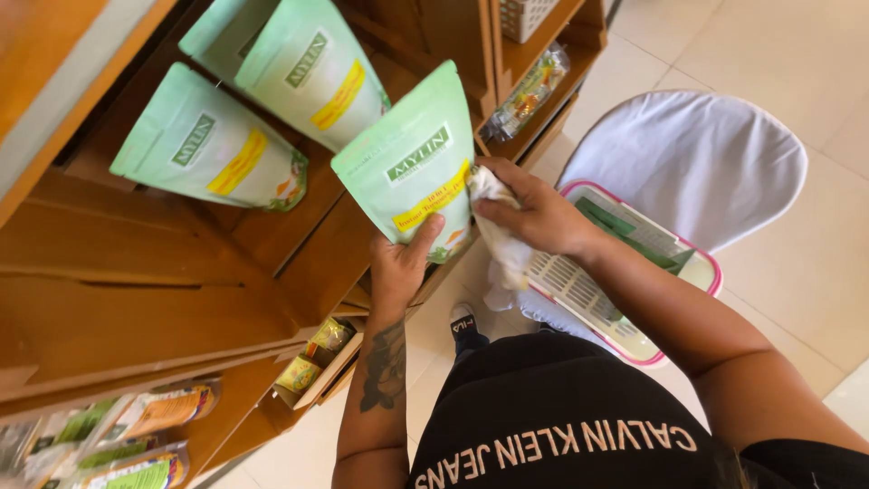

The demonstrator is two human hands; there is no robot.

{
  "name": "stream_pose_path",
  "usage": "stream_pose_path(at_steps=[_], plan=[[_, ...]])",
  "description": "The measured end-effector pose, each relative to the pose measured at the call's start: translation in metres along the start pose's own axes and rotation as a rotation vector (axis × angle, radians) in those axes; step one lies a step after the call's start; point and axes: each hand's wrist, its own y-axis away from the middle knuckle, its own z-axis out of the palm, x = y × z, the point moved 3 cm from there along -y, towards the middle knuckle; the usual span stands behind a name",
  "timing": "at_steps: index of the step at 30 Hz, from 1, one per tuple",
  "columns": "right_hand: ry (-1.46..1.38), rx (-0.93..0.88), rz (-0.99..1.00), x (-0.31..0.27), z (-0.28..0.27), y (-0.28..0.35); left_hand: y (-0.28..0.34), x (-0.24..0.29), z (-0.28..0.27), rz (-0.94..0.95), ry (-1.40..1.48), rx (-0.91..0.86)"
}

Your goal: The recorder wipes down various product pouches with a white cloth and organizes them into rows on wooden store shelves.

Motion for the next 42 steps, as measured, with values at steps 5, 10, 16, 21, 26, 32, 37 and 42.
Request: stream_pose_path(at_steps=[5,10,16,21,26,32,37,42], plan=[[-0.030,0.008,-0.048,0.010,0.038,-0.043,-0.009,-0.007,-0.044,0.015,-0.086,0.198],[-0.063,-0.014,-0.067,0.026,0.079,-0.073,-0.011,-0.019,-0.071,0.040,-0.089,0.409],[-0.009,0.007,-0.101,0.030,0.111,-0.092,-0.006,-0.048,-0.090,-0.028,-0.002,0.527],[0.041,-0.014,-0.060,0.031,0.123,-0.097,0.003,-0.052,-0.103,-0.161,-0.209,0.468],[0.047,0.020,-0.046,0.034,0.137,-0.106,0.009,-0.073,-0.110,-0.163,-0.101,0.550],[0.059,0.055,-0.070,0.051,0.152,-0.122,0.001,-0.085,-0.126,-0.126,-0.061,0.596],[0.052,0.023,-0.072,0.053,0.162,-0.134,-0.005,-0.093,-0.136,-0.141,-0.002,0.620],[0.047,0.012,-0.069,0.057,0.173,-0.145,-0.013,-0.090,-0.146,-0.182,0.087,0.625]])
